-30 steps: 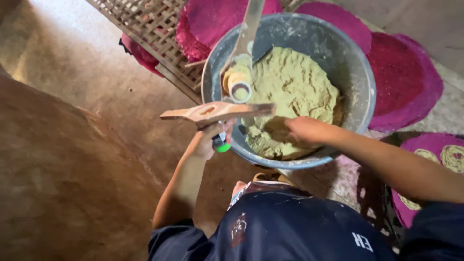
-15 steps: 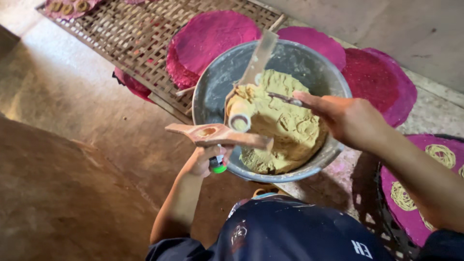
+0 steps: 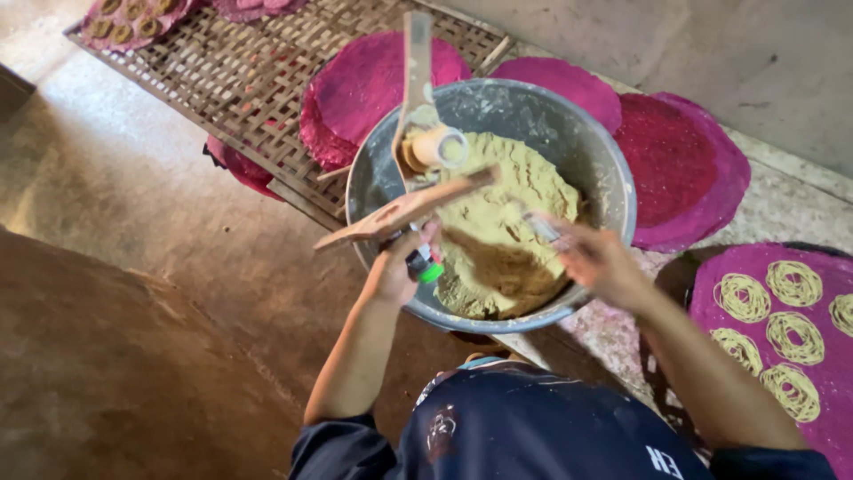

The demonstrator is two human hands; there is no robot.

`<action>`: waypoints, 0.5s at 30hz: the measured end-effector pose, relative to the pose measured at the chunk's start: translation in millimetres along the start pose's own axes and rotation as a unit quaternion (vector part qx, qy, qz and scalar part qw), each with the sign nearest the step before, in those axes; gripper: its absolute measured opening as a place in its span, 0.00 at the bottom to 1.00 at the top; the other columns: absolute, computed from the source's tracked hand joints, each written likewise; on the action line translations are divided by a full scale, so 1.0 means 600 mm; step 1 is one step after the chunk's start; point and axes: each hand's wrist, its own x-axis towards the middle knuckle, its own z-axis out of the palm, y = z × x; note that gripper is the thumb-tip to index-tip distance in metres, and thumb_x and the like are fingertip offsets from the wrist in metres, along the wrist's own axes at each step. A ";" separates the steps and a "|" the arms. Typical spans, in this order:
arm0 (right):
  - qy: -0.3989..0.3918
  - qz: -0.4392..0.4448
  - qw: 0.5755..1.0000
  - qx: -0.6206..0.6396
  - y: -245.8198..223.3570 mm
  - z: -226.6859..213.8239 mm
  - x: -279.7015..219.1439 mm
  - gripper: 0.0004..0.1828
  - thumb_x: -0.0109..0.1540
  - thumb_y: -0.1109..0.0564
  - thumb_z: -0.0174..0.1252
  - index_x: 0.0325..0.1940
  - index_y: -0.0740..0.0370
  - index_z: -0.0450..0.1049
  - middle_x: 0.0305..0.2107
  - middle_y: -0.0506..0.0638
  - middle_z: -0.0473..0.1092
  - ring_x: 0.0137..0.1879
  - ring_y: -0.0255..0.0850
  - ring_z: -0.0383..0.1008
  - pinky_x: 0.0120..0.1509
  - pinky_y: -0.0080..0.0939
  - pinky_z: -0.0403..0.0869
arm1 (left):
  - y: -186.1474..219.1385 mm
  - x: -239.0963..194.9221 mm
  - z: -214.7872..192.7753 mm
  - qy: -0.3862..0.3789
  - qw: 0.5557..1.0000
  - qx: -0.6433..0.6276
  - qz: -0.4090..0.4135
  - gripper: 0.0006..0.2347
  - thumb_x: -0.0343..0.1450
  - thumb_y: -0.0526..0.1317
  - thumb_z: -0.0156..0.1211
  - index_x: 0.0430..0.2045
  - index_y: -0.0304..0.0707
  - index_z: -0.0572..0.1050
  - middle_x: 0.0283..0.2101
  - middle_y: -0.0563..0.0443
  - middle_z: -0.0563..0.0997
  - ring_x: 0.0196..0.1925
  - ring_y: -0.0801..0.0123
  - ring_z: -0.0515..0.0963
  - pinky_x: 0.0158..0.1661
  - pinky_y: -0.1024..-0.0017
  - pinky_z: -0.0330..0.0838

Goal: The person uses a wooden dough press to scoop dough from a metal bowl and extrude it into spiral shapes onto pink trays. The person repeatedly fills the press, extrudes spirals, and arranges them on multiple trays.

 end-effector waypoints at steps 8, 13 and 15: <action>-0.060 0.022 0.998 0.029 -0.039 -0.149 -0.008 0.25 0.69 0.52 0.51 0.71 0.45 0.70 0.16 0.44 0.59 0.23 0.33 0.57 0.27 0.39 0.62 | 0.040 -0.004 0.039 -0.059 0.905 0.410 0.090 0.35 0.67 0.31 0.70 0.69 0.31 0.57 0.57 0.47 0.78 0.58 0.66 0.77 0.57 0.69 0.72; 0.049 -0.121 0.978 -0.164 -0.090 -0.114 -0.005 0.25 0.67 0.53 0.53 0.70 0.45 0.70 0.29 0.54 0.75 0.26 0.40 0.73 0.35 0.46 0.74 | 0.060 -0.004 0.121 0.023 0.826 0.551 0.121 0.39 0.61 0.33 0.71 0.70 0.34 0.58 0.54 0.45 0.80 0.55 0.63 0.81 0.54 0.68 0.75; 0.095 -0.173 0.958 -0.208 -0.109 -0.096 -0.009 0.25 0.66 0.54 0.54 0.69 0.48 0.69 0.35 0.57 0.78 0.30 0.47 0.80 0.38 0.50 0.77 | 0.065 0.003 0.144 0.048 0.815 0.560 0.140 0.39 0.64 0.35 0.72 0.71 0.33 0.57 0.53 0.45 0.81 0.54 0.63 0.83 0.54 0.69 0.75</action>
